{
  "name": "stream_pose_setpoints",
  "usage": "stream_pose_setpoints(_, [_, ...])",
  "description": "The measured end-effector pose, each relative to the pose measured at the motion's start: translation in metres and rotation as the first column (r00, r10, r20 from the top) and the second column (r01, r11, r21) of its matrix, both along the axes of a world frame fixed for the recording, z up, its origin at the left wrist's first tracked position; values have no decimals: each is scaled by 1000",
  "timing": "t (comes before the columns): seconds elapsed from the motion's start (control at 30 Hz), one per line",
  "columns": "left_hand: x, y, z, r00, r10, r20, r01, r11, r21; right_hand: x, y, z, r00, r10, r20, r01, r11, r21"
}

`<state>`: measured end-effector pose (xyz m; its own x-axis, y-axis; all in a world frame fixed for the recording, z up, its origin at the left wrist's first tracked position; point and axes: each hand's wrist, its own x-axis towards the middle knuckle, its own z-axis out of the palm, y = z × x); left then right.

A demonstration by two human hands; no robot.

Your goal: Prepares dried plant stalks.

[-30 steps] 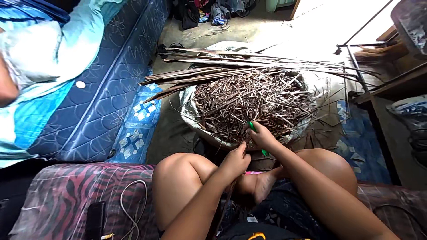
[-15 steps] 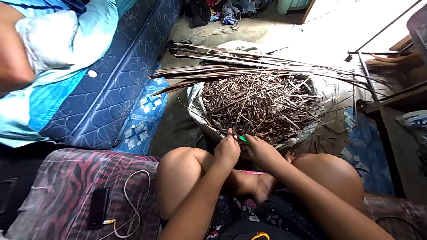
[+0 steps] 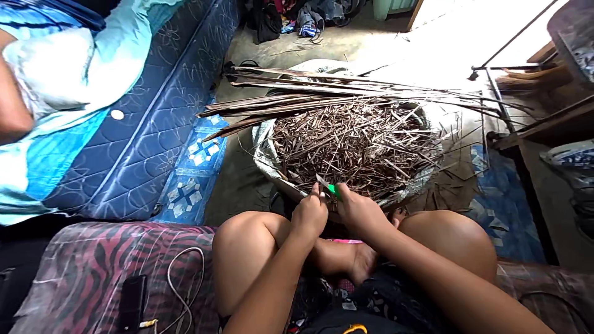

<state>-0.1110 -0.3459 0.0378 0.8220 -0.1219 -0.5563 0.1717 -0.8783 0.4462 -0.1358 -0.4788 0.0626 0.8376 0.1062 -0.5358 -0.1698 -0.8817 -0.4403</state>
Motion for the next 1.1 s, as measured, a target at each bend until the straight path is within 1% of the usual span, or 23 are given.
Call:
stream_pose_setpoints(0.1, [2, 1, 2, 999, 48, 0, -48, 998, -27, -14, 7, -1, 997, 56, -47, -56, 998, -5])
stream_pose_setpoints(0.2, [1, 2, -1, 999, 33, 17, -33, 999, -35, -19, 10, -11, 997, 78, 16, -77, 994, -81])
stream_pose_setpoints(0.3, [1, -1, -1, 1000, 11, 20, -11, 1000, -8, -12, 17, -24, 996, 31, 89, -15, 986, -166])
stream_pose_setpoints(0.4, [-1, -3, 0, 1000, -22, 14, 22, 1000, -4, 9, 13, -28, 997, -54, 59, 64, 980, -186])
stream_pose_setpoints(0.47, [-1, -2, 0, 999, -16, 28, 17, 999, -29, 14, 6, -19, 995, -88, 44, 94, 981, -168])
stream_pose_setpoints(0.5, [-1, -1, 0, 999, -7, 31, 8, 999, -35, 11, 3, -13, 997, -81, 20, 83, 987, -136])
stream_pose_setpoints(0.57, [-1, 0, 0, 1000, 12, 22, -11, 999, -35, 0, 2, -4, 998, -23, -61, 21, 999, -45])
stream_pose_setpoints(0.63, [0, 1, 2, 1000, 27, 13, -26, 999, -35, -8, 5, -3, 994, 27, -109, -26, 1000, 6])
stream_pose_setpoints(0.7, [-1, 0, 2, 1000, 10, 2, -10, 1000, -22, -9, 9, -8, 994, 43, -99, -47, 998, -34])
stream_pose_setpoints(0.77, [-2, -2, 1, 1000, -30, -9, 30, 1000, 4, -4, 11, -20, 999, 27, -35, -31, 992, -122])
stream_pose_setpoints(0.83, [-1, -4, 0, 998, -56, -20, 56, 998, 9, 7, 10, -29, 999, -42, 3, 42, 980, -193])
stream_pose_setpoints(0.9, [-1, -3, -1, 999, -44, -3, 44, 999, -9, 19, 3, -26, 994, -111, -9, 107, 971, -214])
stream_pose_setpoints(0.93, [-1, -3, 0, 999, -38, 6, 38, 999, -13, 21, -1, -20, 992, -118, -32, 110, 974, -197])
stream_pose_setpoints(1.0, [0, -1, 1, 1000, -30, 8, 31, 999, -13, 14, -4, -8, 992, -91, -86, 83, 992, -94])
stream_pose_setpoints(1.07, [0, -1, 2, 1000, -15, 1, 15, 1000, -16, 0, -1, -5, 990, -33, -135, 35, 999, 14])
stream_pose_setpoints(1.1, [0, -2, 3, 1000, -4, -6, 4, 1000, -18, -5, 2, -6, 987, -10, -157, 17, 999, 44])
